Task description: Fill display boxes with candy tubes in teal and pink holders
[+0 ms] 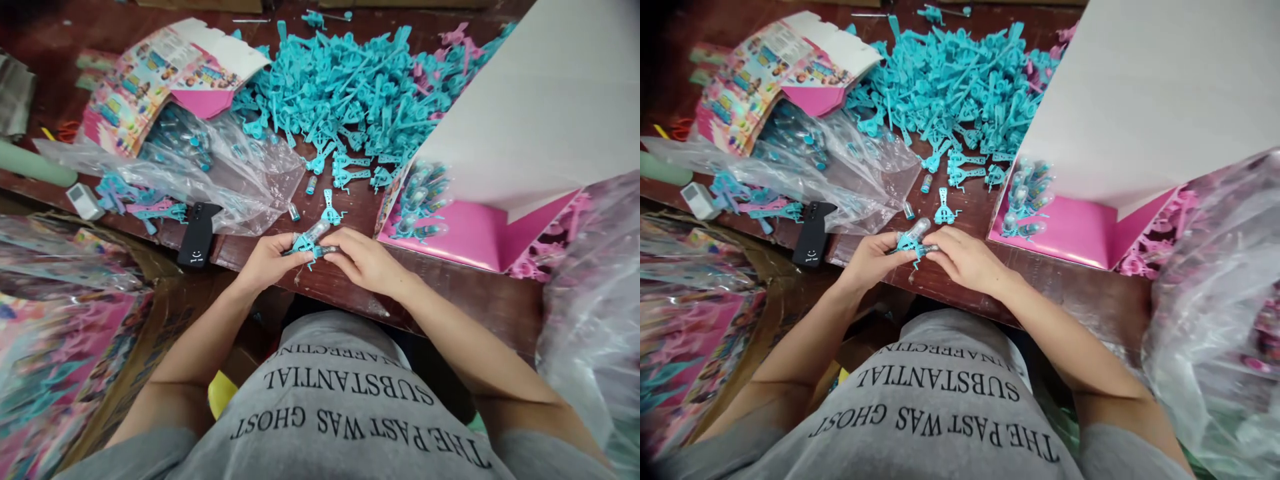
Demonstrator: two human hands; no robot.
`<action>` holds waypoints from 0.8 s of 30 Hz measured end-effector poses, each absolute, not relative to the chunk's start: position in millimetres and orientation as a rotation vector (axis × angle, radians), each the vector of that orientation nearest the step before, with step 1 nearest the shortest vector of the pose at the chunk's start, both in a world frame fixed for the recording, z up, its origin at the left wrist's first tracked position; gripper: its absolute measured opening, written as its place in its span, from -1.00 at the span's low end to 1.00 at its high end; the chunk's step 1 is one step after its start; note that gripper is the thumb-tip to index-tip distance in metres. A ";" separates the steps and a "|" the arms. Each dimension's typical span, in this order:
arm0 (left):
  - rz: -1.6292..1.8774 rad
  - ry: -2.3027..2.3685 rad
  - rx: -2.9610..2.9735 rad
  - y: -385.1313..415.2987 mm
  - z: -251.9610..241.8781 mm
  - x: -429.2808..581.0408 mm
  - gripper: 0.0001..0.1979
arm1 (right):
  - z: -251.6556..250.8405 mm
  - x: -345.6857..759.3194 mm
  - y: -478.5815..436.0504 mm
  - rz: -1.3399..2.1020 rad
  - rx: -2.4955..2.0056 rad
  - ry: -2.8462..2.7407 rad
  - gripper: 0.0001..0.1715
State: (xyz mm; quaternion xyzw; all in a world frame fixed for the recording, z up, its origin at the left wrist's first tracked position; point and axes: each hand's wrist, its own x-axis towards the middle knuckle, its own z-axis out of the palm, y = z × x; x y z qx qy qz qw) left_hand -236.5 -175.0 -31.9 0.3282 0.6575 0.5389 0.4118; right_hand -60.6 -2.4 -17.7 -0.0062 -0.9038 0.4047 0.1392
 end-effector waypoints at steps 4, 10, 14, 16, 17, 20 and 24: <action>1.336 1.689 0.971 -164.0 -20.0 -221.1 -0.73 | -13.0 -47.9 -6.5 1.254 -0.156 -2.511 -0.69; 1.309 1.791 1.239 -150.1 6.7 -202.9 -0.76 | 15.6 -16.0 -3.6 1.671 -0.477 -2.311 -0.46; 1.303 1.749 1.256 -132.4 20.4 -196.6 -0.78 | 35.0 14.1 6.2 1.374 -0.434 -2.332 -0.49; 1.247 1.686 1.307 -120.1 27.7 -189.0 -0.79 | 41.2 29.8 13.2 1.293 -0.470 -2.309 -0.65; 1.216 1.659 1.333 -113.3 31.7 -184.1 -0.80 | 43.4 38.1 18.0 1.303 -0.492 -2.287 -0.61; 1.170 1.540 1.329 -90.9 44.0 -166.9 -0.80 | 48.5 65.7 37.0 1.419 -0.520 -2.160 -0.44; 1.149 1.356 1.256 -64.6 54.6 -138.2 -0.62 | 56.6 96.7 55.9 1.583 -0.453 -2.034 -0.32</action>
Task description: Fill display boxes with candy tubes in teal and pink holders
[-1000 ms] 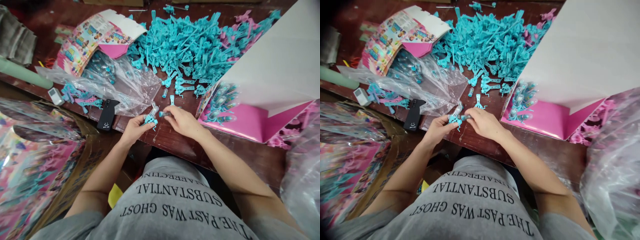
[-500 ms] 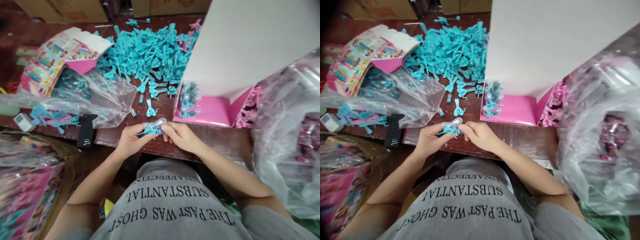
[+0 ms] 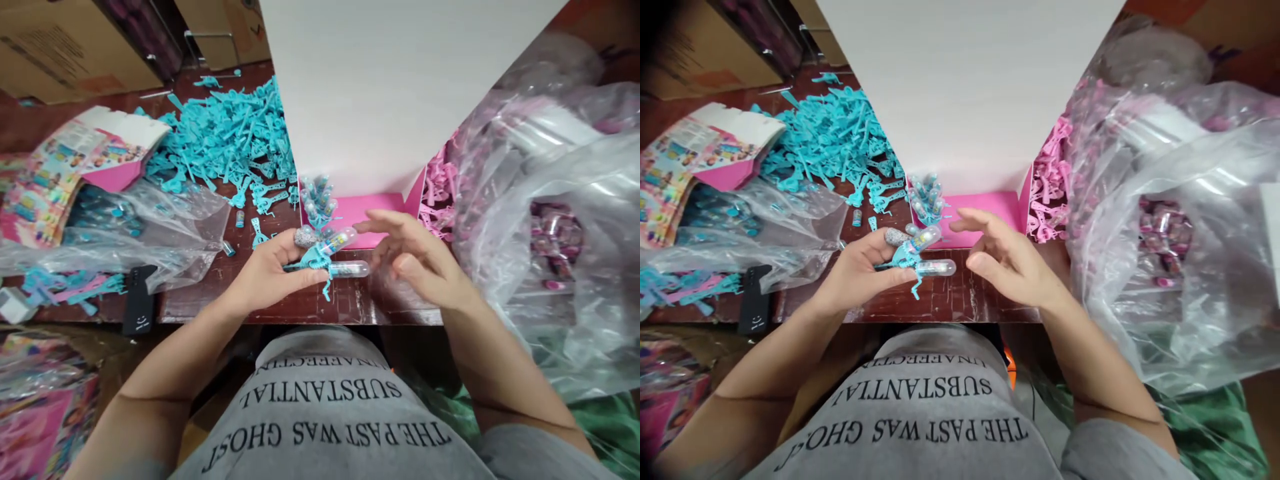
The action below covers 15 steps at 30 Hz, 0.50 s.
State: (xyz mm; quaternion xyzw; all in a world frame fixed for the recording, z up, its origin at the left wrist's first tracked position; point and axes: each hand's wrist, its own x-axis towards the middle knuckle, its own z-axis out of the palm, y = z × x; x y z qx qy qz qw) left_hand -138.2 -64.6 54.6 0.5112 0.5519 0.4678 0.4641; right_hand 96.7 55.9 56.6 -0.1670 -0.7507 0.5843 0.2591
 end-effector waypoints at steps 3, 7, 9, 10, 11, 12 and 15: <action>1.015 1.478 1.505 -47.2 57.1 -120.3 -0.65 | 64.6 106.6 58.8 1.649 -0.498 -2.068 -0.47; 0.889 1.710 2.042 -7.8 60.4 -129.8 -0.49 | 71.7 114.7 87.2 1.218 -0.747 -2.084 -0.66; 0.793 1.719 2.212 18.0 60.3 -147.0 -0.43 | 68.9 115.1 118.0 0.955 -0.780 -2.142 -0.63; 0.701 1.713 2.265 29.8 59.2 -155.8 -0.44 | 65.4 112.3 134.5 0.853 -0.773 -2.198 -0.62; 0.590 1.708 2.304 39.6 57.2 -163.5 -0.45 | 60.7 107.0 150.0 0.779 -0.755 -2.277 -0.63; 0.484 1.711 2.328 46.9 54.7 -169.7 -0.45 | 55.4 99.6 163.8 0.730 -0.734 -2.372 -0.65; 0.284 1.740 2.360 53.0 46.2 -178.3 -0.43 | 40.8 70.8 191.4 0.658 -0.679 -2.635 -0.70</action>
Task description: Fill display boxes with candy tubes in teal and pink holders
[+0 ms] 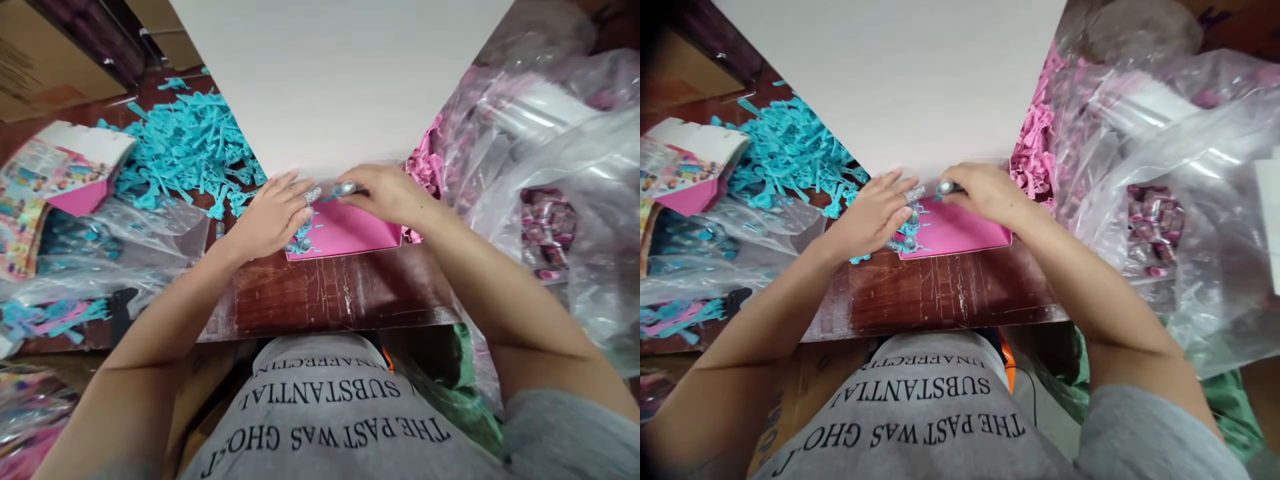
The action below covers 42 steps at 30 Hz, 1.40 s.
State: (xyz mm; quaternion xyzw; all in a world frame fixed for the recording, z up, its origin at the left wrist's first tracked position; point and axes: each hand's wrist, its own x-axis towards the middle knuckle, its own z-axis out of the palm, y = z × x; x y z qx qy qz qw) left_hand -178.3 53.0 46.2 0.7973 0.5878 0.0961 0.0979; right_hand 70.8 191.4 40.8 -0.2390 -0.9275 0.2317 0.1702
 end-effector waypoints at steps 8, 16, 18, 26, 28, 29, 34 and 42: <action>0.379 1.711 2.350 42.2 36.1 -183.9 -0.46 | 46.1 35.8 215.1 0.645 -0.562 -3.004 -0.72; 0.472 1.676 2.347 45.0 30.9 -185.3 -0.46 | 46.2 15.0 202.0 0.395 -0.814 -3.069 -0.73; 0.496 1.671 2.335 45.4 30.2 -185.8 -0.46 | 48.9 12.0 197.4 0.332 -0.856 -3.106 -0.71; 0.615 1.659 2.256 43.9 28.3 -175.7 -0.52 | 45.1 27.7 168.2 -0.046 -0.877 -2.904 -0.48; 0.716 1.683 2.209 39.8 25.8 -180.7 -0.52 | 30.4 28.0 167.2 -0.078 -0.816 -2.869 -0.39; 0.792 1.719 2.166 35.1 24.4 -186.3 -0.51 | 24.0 26.5 166.7 -0.090 -0.802 -2.860 -0.36; 1.305 1.965 1.782 -11.4 11.0 -235.9 -0.50 | 22.4 19.1 161.5 -0.205 -0.870 -2.884 -0.46; 1.390 2.075 1.729 -36.9 -6.5 -238.9 -0.61 | 45.9 18.5 159.7 -0.050 -0.974 -2.861 -0.59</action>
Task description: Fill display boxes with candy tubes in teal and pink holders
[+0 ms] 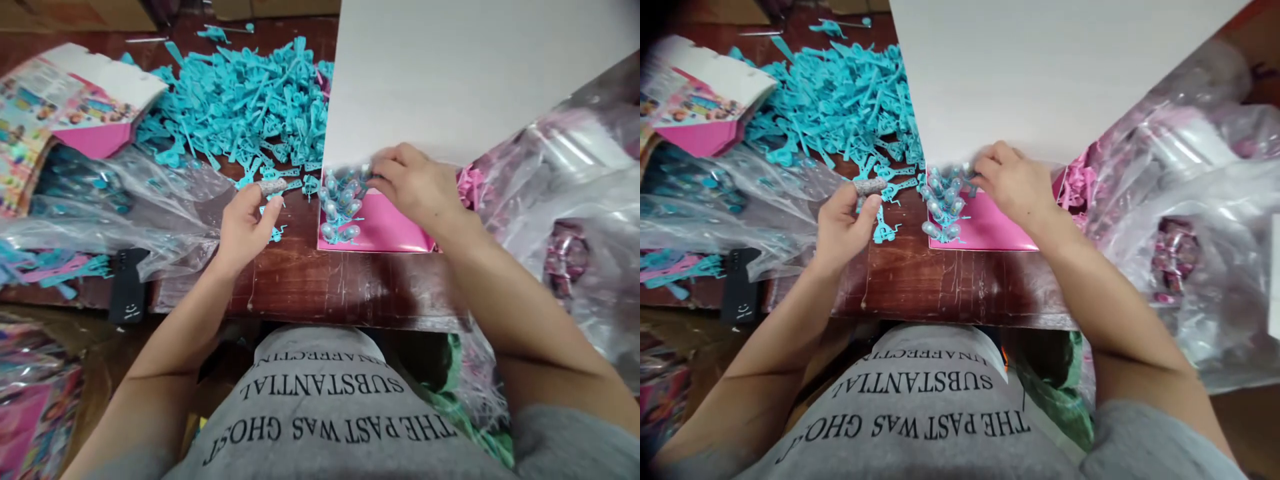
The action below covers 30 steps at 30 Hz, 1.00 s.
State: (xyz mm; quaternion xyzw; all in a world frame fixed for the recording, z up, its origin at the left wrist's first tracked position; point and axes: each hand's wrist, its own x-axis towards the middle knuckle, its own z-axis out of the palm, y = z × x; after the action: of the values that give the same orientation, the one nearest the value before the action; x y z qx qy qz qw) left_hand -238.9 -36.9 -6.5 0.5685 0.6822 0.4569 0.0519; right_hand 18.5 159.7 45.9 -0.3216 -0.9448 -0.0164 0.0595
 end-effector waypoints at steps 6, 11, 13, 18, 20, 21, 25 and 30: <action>1.155 2.058 1.964 -20.2 17.6 -210.4 -0.57 | 32.5 23.0 157.7 0.047 -1.045 -2.773 -0.57; 0.920 1.991 2.164 20.7 39.2 -193.2 -0.50 | 28.5 31.9 156.9 0.241 -1.063 -2.554 -0.42; 0.795 1.903 2.226 47.7 46.4 -184.8 -0.51 | 28.5 31.6 156.1 0.253 -1.084 -2.517 -0.46; 0.490 1.954 2.202 102.9 54.7 -166.0 -0.66 | 24.0 25.9 157.9 0.276 -1.131 -2.467 -0.57; 0.378 2.046 2.181 112.6 56.5 -158.5 -0.72 | 19.3 24.7 160.5 0.302 -1.141 -2.441 -0.60; 0.322 2.084 2.177 115.0 57.6 -154.9 -0.74 | 16.7 24.8 161.6 0.315 -1.141 -2.425 -0.61; 0.116 2.171 2.186 112.1 62.2 -144.8 -0.70 | 9.6 29.6 163.0 0.365 -1.070 -2.352 -0.69; 0.242 2.004 2.342 90.5 60.8 -150.2 -0.63 | -0.8 39.1 164.9 0.363 -0.973 -2.260 -0.74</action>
State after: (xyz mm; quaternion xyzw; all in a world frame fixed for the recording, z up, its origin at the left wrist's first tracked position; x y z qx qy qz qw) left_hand -150.2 90.5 60.8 0.7572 0.6480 0.0781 0.0247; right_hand 39.1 164.9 -0.8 -0.3705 -0.8604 0.1384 0.3215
